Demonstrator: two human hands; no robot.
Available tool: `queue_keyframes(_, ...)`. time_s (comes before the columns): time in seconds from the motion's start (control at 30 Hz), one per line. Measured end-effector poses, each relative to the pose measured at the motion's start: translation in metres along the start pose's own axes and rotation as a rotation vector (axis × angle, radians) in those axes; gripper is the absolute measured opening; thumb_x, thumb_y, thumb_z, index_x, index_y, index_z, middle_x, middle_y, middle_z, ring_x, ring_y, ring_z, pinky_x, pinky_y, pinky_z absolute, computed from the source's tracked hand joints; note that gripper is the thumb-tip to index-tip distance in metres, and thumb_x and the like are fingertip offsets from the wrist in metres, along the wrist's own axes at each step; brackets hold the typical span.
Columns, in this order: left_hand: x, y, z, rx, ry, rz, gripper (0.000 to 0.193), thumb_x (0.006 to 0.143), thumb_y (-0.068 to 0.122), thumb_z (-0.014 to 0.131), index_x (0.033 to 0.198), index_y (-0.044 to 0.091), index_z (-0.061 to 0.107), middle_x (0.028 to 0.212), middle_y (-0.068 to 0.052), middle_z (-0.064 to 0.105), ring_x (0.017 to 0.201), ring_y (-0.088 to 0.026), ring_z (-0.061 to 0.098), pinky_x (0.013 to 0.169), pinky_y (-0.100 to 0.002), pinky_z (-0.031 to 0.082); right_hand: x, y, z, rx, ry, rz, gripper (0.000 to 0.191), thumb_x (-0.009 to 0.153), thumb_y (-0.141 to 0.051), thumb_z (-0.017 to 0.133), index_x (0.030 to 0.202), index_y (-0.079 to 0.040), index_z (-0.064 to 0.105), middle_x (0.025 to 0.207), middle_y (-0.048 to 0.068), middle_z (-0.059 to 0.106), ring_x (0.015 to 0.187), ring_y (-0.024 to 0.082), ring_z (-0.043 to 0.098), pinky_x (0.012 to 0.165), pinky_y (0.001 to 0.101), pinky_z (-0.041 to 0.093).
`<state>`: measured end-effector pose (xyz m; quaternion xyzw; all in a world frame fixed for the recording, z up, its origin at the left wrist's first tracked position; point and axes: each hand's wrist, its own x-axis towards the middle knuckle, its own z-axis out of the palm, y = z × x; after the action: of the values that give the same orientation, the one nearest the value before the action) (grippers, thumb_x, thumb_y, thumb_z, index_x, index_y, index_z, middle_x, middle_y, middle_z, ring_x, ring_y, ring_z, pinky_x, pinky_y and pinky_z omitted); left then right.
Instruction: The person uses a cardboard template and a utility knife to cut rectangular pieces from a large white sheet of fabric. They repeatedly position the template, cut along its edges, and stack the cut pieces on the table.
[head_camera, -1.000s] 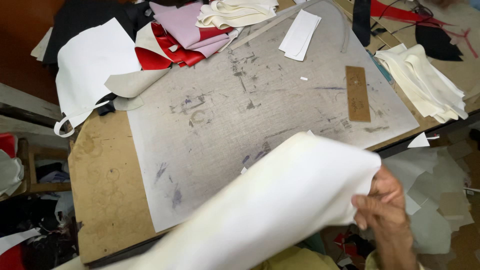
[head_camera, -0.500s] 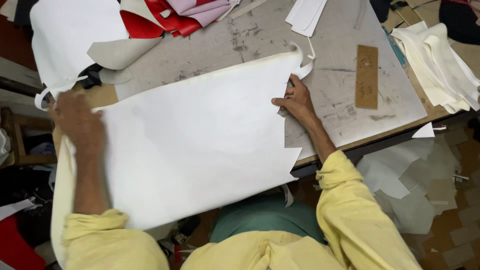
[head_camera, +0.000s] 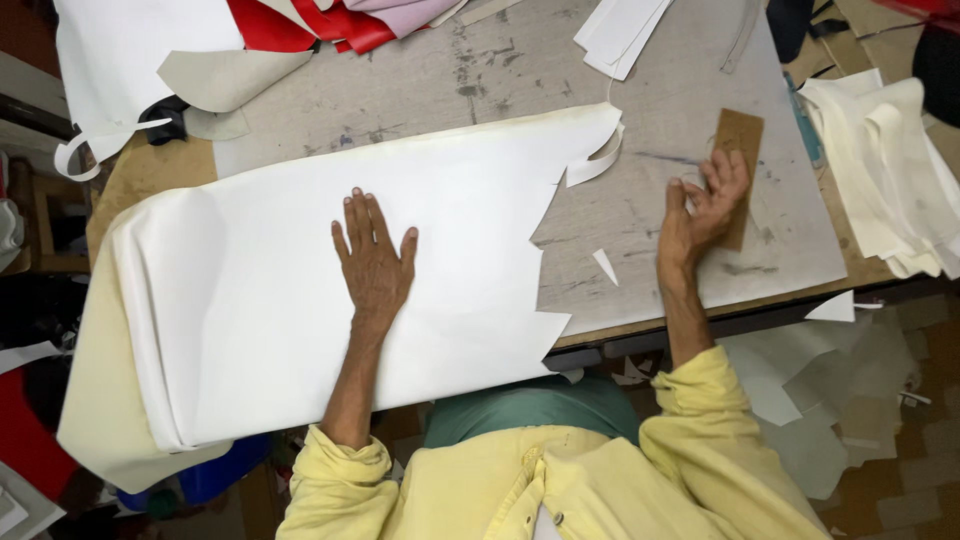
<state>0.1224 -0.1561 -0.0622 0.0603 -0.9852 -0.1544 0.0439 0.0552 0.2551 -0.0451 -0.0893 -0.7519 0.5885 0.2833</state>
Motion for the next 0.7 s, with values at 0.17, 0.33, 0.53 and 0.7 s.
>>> queue_keyframes(0.17,0.031,0.098,0.035,-0.013,0.029,0.164,0.085,0.107,0.06,0.034,0.162,-0.004,0.018,0.171,-0.021,0.009,0.159,-0.033,0.002,0.128,-0.056,0.0,0.014,0.016,-0.111,-0.42,-0.073,-0.22,0.06,0.096,0.008,0.068,0.15,-0.005,0.045,0.159,0.015,0.048,0.141,0.032,0.051,0.105,0.0427,0.048)
queue_keyframes(0.33,0.065,0.189,0.042,0.049,-0.13,0.23,0.081,0.1,0.066,0.033,0.162,0.014,0.024,0.171,-0.017,0.01,0.155,-0.031,-0.003,0.122,-0.061,-0.005,0.041,0.035,-0.185,-0.425,-0.051,-0.091,0.055,0.098,0.0,0.069,0.149,-0.003,0.049,0.153,0.015,0.052,0.133,0.027,0.053,0.102,0.041,0.048)
queue_keyframes(0.53,0.06,0.273,0.036,-0.7,-0.029,-0.011,0.056,0.102,0.048,0.044,0.142,0.01,0.054,0.145,-0.019,0.054,0.129,-0.032,0.047,0.103,-0.058,0.041,0.1,0.051,-0.205,-0.07,-0.05,0.048,0.037,0.103,-0.007,0.067,0.138,-0.003,0.054,0.139,0.012,0.058,0.119,0.021,0.061,0.097,0.0365,0.056)
queue_keyframes(0.7,0.038,0.388,0.072,-0.356,0.111,0.503,0.039,0.107,0.032,0.061,0.127,-0.002,0.059,0.116,-0.023,0.066,0.102,-0.033,0.065,0.089,-0.045,0.059,0.157,0.062,-0.191,-0.431,-0.383,-0.11,0.035,0.102,0.004,0.06,0.136,0.001,0.059,0.127,0.022,0.068,0.119,0.037,0.064,0.095,0.0446,0.053)
